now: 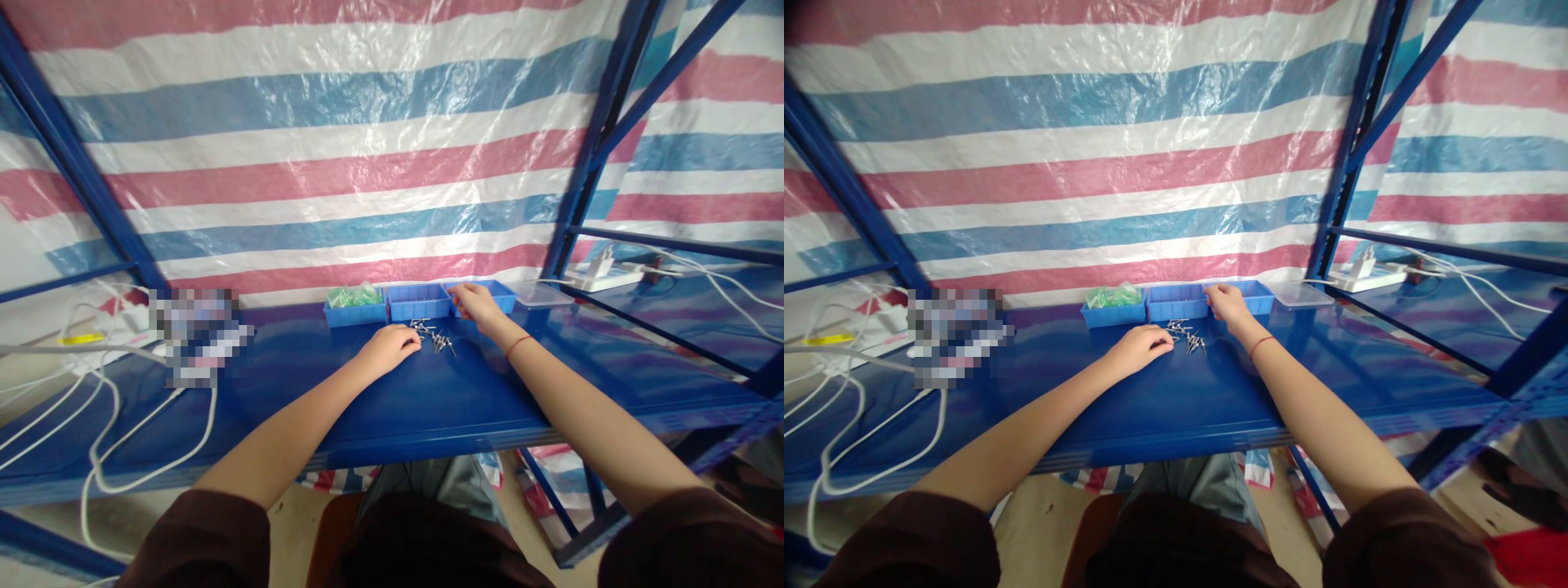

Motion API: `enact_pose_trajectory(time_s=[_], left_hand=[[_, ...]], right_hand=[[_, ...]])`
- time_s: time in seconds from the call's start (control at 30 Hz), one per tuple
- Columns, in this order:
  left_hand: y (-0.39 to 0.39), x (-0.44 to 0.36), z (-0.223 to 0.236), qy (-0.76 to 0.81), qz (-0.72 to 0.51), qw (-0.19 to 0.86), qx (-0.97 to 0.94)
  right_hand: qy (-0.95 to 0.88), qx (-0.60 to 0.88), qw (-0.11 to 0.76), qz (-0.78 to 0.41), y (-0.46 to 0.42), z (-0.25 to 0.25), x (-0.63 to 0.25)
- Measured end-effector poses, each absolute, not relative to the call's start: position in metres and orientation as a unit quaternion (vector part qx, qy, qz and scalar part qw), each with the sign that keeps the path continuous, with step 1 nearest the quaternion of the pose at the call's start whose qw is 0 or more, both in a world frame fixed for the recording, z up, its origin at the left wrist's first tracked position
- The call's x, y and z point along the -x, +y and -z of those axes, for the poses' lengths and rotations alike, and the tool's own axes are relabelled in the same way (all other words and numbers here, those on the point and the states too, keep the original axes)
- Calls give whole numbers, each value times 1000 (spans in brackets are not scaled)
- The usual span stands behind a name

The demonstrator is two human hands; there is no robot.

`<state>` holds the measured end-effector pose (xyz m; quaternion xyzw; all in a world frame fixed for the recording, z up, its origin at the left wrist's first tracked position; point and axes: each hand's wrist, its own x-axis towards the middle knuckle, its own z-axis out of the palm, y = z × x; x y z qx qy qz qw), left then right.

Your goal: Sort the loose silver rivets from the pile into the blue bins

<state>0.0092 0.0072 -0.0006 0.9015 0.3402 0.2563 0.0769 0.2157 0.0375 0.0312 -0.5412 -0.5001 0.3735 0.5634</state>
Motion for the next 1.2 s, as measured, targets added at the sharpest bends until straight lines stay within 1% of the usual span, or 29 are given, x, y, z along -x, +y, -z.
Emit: enact_pose_trajectory(time_s=[0.17,0.23,0.3,0.5,0.73,0.87,1.0,1.2], left_hand=[[9,-6,1,440,-293,141,-837],[12,-4,1,458,-322,180,-809],[17,-3,3,456,-359,224,-783],[28,-4,10,397,-422,309,-754],[25,-6,8,381,-448,360,-724],[24,-8,7,375,-454,380,-714],[25,-8,8,367,-446,366,-730],[23,-6,5,386,-469,295,-738]], right_hand=[[-715,519,398,-248,34,-24,-206],[-768,484,346,-236,34,-20,-201],[-792,451,324,-253,33,-16,-196],[-794,380,371,-296,29,-14,-183],[-773,388,408,-293,29,-16,-183],[-776,385,423,-266,30,-15,-183],[-785,375,428,-245,28,-17,-182],[-800,376,424,-200,23,-23,-182]])
